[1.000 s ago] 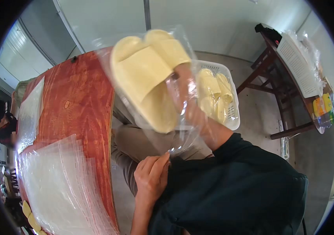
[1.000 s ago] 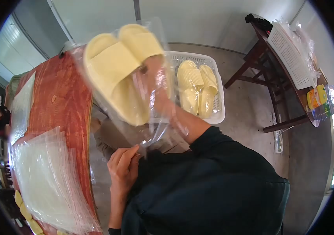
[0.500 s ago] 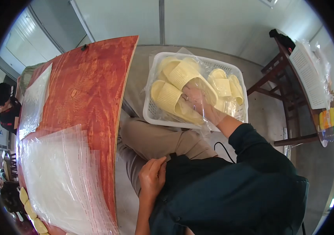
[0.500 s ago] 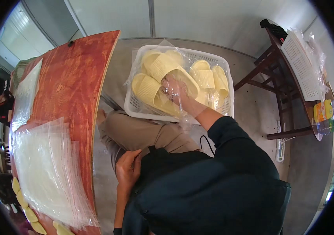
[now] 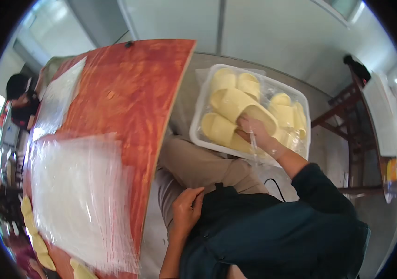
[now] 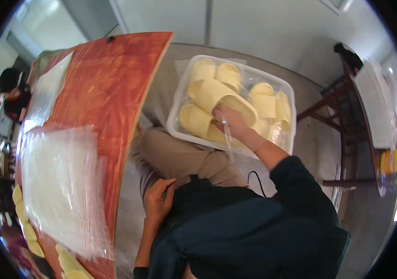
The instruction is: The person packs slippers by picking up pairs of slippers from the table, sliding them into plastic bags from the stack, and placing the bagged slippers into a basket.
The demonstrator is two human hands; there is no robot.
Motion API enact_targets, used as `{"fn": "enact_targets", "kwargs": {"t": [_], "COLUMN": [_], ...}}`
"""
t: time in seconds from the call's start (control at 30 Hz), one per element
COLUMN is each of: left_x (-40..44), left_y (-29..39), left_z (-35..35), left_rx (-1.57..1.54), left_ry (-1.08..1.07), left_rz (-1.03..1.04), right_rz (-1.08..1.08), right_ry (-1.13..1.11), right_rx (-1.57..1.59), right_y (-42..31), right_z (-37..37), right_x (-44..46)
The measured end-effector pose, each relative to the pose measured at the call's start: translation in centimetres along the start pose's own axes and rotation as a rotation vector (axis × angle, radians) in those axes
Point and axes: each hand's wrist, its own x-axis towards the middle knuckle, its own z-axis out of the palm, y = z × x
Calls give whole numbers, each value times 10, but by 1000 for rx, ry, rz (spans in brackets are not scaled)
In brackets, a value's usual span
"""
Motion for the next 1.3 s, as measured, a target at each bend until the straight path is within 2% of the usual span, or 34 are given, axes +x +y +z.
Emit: {"fn": "enact_targets", "kwargs": {"t": [0.07,0.13,0.2,0.23,0.37,0.43,0.53,0.6,0.63,0.7,0.77,0.83,0.9,0.97,1.0,1.07,1.1,1.13,1.2,1.23,1.27,1.3], "left_x": [-6,-12,-21,-25,-38,-44,-45,-48,-51,-58,-65,-81,-96,-116,-125,-144,-155,-165,-183,-197,-212,-232], "left_y": [-10,-16,-30,-38,-59,-66,-65,-66,-69,-68,-62,-61,-56,-38,-23,16,41,62,82,81,82,79], "left_z": [-7,-15,-23,-24,-27,-25,-25,-21,-14,-9,-11,-11,-15,-32,-39,-57,-68,-79,-98,-117,-139,-158], "left_rx": [11,7,7,-21,-132,-148,-111,-42,-113,-177,-147,-127,-106,67,80,123,185,245,529,844,1126,1138], "left_ry": [16,67,123,153,247,280,296,309,282,277,252,332,405,494,510,682,698,711,930,1023,1150,1334], "left_rz": [11,-55,-127,-135,-280,-332,-338,-311,-347,-387,-402,-386,-370,-306,-315,-228,-234,-239,-130,-67,-174,-330], "right_rz": [-40,12,-22,57,178,257,282,430,411,38,-69,-198,-370,-407,-410,-427,-441,-415,-389,-437,-480,-485], "right_ry": [79,34,8,-65,-366,-586,-712,-491,-499,-333,-331,-419,-437,-459,-417,-292,-207,-214,-226,-24,178,174], "right_rx": [85,60,72,-1,166,105,172,466,466,817,847,680,724,838,873,920,931,961,1003,945,883,902], "right_y": [1,-9,-4,-6,-11,-23,-28,-39,-46,-72,-102,-133,-180,-241,-263,-300,-316,-327,-336,-334,-332,-329], "right_z": [-1,-18,-32,-43,-106,-146,-196,-216,-215,-208,-182,-148,-117,-100,-88,-60,-47,-35,1,27,42,43], "right_x": [-9,-26,-51,-67,-96,-92,-74,-61,-50,-13,27,70,106,133,149,180,196,215,249,265,276,280]}}
